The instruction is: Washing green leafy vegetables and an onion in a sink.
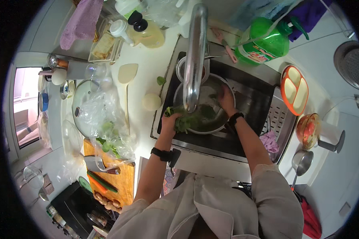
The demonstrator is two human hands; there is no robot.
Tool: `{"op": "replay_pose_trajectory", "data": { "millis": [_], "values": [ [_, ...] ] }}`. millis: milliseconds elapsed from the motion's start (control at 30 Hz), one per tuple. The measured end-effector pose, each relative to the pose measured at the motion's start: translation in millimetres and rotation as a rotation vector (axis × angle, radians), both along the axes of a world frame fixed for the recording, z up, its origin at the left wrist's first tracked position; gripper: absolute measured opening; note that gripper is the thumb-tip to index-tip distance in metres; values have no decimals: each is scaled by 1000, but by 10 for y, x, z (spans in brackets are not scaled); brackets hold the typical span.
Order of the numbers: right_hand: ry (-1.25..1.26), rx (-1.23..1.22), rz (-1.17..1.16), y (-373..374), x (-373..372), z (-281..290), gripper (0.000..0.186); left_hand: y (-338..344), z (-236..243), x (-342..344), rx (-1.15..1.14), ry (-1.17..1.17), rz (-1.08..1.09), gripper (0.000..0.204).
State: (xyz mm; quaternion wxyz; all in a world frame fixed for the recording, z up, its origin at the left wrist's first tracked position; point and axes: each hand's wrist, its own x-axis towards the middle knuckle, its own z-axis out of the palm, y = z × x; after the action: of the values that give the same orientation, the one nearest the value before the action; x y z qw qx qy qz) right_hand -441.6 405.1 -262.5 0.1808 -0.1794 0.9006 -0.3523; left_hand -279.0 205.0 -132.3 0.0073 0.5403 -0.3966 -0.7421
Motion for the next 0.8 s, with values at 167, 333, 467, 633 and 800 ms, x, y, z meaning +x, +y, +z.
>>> {"op": "replay_pose_trajectory", "data": {
  "millis": [167,333,467,633,800],
  "values": [
    [-84,381,222,-367,81,-307,68,-58,99,120,90,16,-51,28],
    [-493,422,545,-514,381,-155,76,-96,91,248,75,104,-79,30],
    [-333,612,827,-495,874,-520,70,-70,143,196,85,125,-120,31],
    [-342,173,643,-402,1196,-973,62,-60,120,216,36,90,-168,34],
    [-258,145,565,-362,846,-399,49,-91,96,301,94,171,-111,29]
  ]
}}
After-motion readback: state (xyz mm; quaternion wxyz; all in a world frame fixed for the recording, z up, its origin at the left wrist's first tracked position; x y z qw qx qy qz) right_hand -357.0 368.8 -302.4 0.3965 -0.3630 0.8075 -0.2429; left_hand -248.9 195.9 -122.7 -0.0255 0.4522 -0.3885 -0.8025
